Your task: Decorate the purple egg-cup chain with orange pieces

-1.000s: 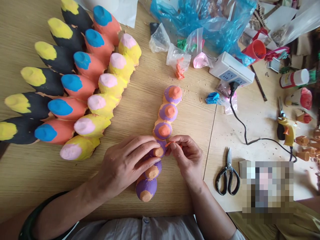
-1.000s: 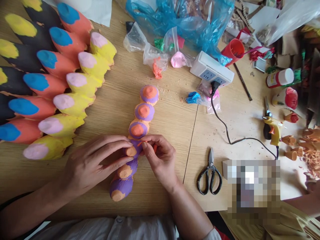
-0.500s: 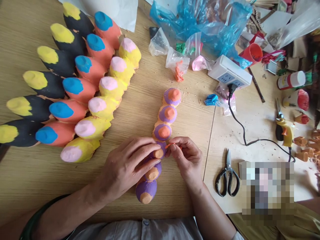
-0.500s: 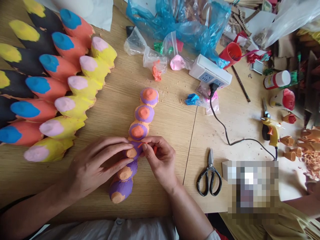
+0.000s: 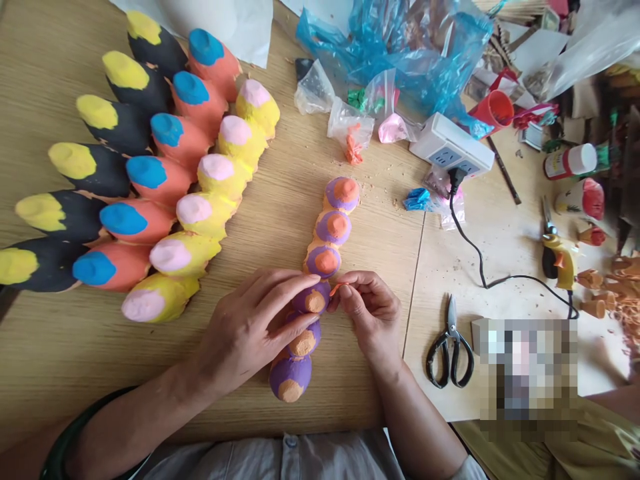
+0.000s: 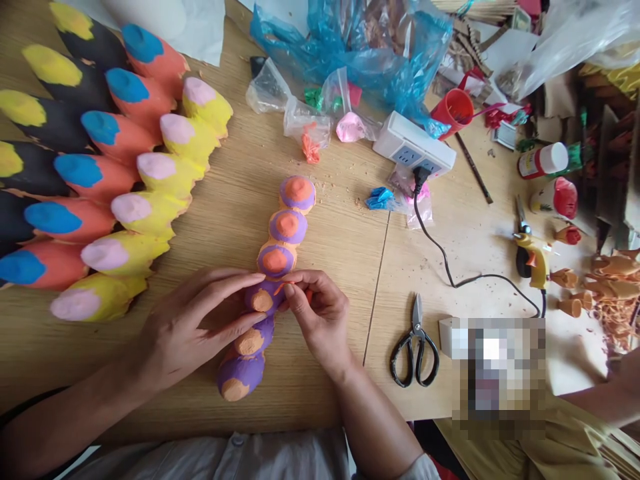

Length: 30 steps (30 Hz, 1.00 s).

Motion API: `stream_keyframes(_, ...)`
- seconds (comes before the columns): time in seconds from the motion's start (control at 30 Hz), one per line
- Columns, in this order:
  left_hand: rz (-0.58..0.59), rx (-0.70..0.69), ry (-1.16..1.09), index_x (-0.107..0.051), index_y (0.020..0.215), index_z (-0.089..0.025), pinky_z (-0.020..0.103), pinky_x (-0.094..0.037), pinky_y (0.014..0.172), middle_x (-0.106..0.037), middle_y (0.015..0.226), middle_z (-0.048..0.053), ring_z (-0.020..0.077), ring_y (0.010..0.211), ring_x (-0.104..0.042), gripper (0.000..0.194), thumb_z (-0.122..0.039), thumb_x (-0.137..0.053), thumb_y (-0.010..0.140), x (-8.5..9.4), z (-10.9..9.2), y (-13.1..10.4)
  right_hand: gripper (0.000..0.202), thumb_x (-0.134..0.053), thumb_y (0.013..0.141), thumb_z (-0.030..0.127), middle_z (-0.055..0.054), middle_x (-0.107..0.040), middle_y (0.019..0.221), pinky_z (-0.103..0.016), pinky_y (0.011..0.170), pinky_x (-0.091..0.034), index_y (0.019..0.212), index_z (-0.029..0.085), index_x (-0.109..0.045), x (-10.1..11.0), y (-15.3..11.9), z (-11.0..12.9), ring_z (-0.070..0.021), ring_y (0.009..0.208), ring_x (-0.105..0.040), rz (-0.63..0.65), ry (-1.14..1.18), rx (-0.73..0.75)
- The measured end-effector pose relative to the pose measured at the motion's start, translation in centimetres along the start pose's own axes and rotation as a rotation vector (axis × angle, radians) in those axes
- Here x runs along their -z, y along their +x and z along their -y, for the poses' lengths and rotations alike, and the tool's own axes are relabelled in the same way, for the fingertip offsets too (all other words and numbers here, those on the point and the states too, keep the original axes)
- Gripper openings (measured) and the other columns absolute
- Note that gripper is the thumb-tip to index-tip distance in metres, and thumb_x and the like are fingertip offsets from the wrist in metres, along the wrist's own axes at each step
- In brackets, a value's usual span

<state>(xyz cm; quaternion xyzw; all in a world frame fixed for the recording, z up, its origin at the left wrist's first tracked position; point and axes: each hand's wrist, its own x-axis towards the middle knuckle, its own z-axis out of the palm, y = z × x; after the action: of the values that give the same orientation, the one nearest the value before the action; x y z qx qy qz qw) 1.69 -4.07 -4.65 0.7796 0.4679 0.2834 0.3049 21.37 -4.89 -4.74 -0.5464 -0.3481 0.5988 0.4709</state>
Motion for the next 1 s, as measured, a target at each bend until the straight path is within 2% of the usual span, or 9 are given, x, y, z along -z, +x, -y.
stream_keyframes(0.23,0.001,-0.069,0.053,-0.064,0.125,-0.027,0.030,-0.057,0.098,-0.072,0.120,0.003,0.0182,0.109,-0.071,0.024,-0.026,-0.065,0.101,0.1,0.0,0.1,0.022,-0.078,0.089,0.044,0.001,-0.069,0.072,-0.029,0.062,-0.056,0.096,0.024,-0.073,-0.1,0.1,0.0,-0.0134,0.061,-0.064,-0.006,-0.014,-0.012)
stream_keyframes(0.4,-0.031,-0.056,0.041,-0.053,0.143,-0.027,0.033,-0.059,0.094,-0.073,0.119,0.006,0.0204,0.104,-0.073,0.046,-0.032,-0.068,0.099,0.0,0.2,-0.1,0.026,-0.078,0.088,0.048,0.001,-0.068,0.071,-0.028,0.058,-0.054,0.093,0.023,-0.072,-0.1,0.1,-0.2,-0.0125,0.058,-0.061,-0.024,0.027,-0.016)
stream_keyframes(0.47,-0.052,-0.080,0.063,-0.052,0.145,-0.026,0.035,-0.060,0.092,-0.073,0.119,0.007,0.0220,0.104,-0.073,0.051,-0.034,-0.070,0.098,0.2,0.1,0.1,0.027,-0.078,0.088,0.049,0.002,-0.066,0.068,-0.026,0.055,-0.052,0.091,0.023,-0.072,0.0,0.1,-0.3,-0.0114,0.055,-0.058,-0.026,0.058,-0.010)
stream_keyframes(0.67,-0.147,-0.172,0.091,-0.061,0.132,-0.026,0.035,-0.059,0.093,-0.075,0.111,0.005,0.0210,0.102,-0.072,0.038,-0.016,-0.069,0.096,1.0,-1.5,1.0,0.025,-0.080,0.086,0.046,0.004,-0.060,0.063,-0.021,0.045,-0.036,0.086,0.022,-0.073,0.1,-0.4,-0.4,-0.0073,0.048,-0.044,-0.040,0.073,0.026)
stream_keyframes(0.8,-0.152,-0.206,0.072,-0.064,0.127,-0.026,0.035,-0.059,0.094,-0.075,0.110,0.004,0.0204,0.104,-0.071,0.034,-0.013,-0.069,0.096,1.2,-2.2,1.1,0.027,-0.081,0.086,0.046,0.002,-0.063,0.065,-0.022,0.051,-0.043,0.079,0.021,-0.072,-0.2,-1.0,0.3,-0.0088,0.054,-0.049,0.035,0.018,0.055)
stream_keyframes(0.93,-0.141,-0.269,0.049,-0.068,0.118,-0.023,0.035,-0.059,0.096,-0.075,0.105,0.003,0.0195,0.103,-0.071,0.028,-0.007,-0.068,0.095,1.1,-2.1,0.9,0.033,-0.083,0.081,0.051,0.000,-0.068,0.070,-0.025,0.058,-0.050,0.075,0.021,-0.069,-0.6,-1.2,0.7,-0.0117,0.061,-0.058,0.143,-0.006,0.085)
stream_keyframes(1.0,-0.153,-0.311,0.042,-0.069,0.113,-0.021,0.034,-0.060,0.094,-0.076,0.101,0.003,0.0187,0.099,-0.071,0.025,-0.005,-0.068,0.094,1.0,-1.9,0.9,0.036,-0.082,0.081,0.053,0.000,-0.068,0.071,-0.025,0.061,-0.052,0.074,0.020,-0.068,-0.7,-1.2,0.6,-0.0118,0.063,-0.059,0.157,-0.001,0.098)
